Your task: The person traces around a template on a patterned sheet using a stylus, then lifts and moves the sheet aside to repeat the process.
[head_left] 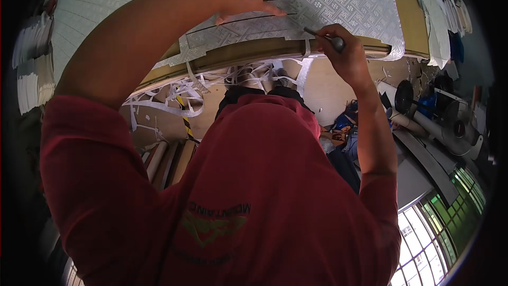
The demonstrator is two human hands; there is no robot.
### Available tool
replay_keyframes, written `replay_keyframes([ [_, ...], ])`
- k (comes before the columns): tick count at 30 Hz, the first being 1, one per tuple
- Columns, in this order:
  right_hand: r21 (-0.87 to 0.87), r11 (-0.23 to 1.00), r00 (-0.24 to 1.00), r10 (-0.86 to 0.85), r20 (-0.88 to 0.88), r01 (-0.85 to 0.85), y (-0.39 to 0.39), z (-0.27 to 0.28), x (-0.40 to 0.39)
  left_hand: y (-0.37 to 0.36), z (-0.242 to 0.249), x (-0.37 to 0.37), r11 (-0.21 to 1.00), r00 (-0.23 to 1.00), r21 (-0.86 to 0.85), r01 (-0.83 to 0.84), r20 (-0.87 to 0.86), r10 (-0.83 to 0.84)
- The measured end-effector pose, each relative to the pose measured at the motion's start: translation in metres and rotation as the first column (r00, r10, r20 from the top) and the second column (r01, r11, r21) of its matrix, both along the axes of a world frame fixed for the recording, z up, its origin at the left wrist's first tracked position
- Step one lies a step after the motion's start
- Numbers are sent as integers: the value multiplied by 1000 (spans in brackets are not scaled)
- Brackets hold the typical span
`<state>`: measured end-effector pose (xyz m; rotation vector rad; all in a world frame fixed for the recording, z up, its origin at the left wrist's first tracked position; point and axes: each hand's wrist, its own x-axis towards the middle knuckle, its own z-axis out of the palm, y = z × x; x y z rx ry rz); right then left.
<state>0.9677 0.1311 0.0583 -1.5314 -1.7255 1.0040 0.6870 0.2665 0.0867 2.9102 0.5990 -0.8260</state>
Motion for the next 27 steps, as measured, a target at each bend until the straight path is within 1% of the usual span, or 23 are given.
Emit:
replay_keyframes([
  [1, 9, 997, 995, 76, 58, -77, 6, 1, 5, -2, -2, 0, 1000, 1000, 4, -21, -6, 21],
  [2, 3, 996, 995, 88, 49, -88, 12, 4, 8, -3, -5, -1, 999, 999, -2, -32, -15, 32],
  [4, -10, 973, 967, 229, 109, -230, 28, 14, 13, -3, -12, -3, 999, 1000, 39, -10, 17, 9],
  [5, -13, 971, 966, 239, 99, -239, 36, 17, 15, -5, -9, -1, 999, 1000, 34, -19, 8, 18],
  [7, -41, 930, 928, 366, 63, -364, 49, 22, 16, -7, -3, 2, 999, 999, 41, -35, -19, 36],
  [8, -43, 927, 926, 373, 54, -371, 54, 24, 16, -8, 0, 3, 998, 999, 36, -42, -27, 43],
  [10, -34, 888, 884, 461, 83, -460, 61, 26, 14, -10, 2, 4, 996, 998, 64, -54, -28, 56],
  [11, -35, 885, 882, 466, 78, -464, 65, 24, 14, -11, 2, 4, 996, 998, 61, -59, -32, 61],
  [13, -5, 845, 843, 534, 62, -535, 72, 21, 14, -13, 2, 5, 992, 999, 125, -30, -26, 34],
  [17, -16, 825, 823, 564, 65, -564, 81, 20, 15, -15, 0, 7, 990, 995, 122, -68, -59, 76],
  [19, 26, 798, 797, 598, 80, -601, 83, 21, 15, -14, -1, 5, 988, 999, 155, -21, -27, 25],
  [20, 25, 798, 797, 598, 81, -602, 84, 20, 15, -14, 0, 6, 988, 999, 155, -21, -26, 26],
  [23, 25, 779, 779, 625, 58, -627, 85, 17, 15, -14, 2, 8, 993, 997, 111, -39, -54, 45],
  [25, 32, 777, 775, 623, 101, -629, 85, 19, 13, -13, 4, 9, 993, 997, 114, -24, -65, 31],
  [27, 43, 775, 775, 625, 95, -630, 86, 17, 14, -11, 5, 12, 994, 997, 100, -33, -70, 40],
])
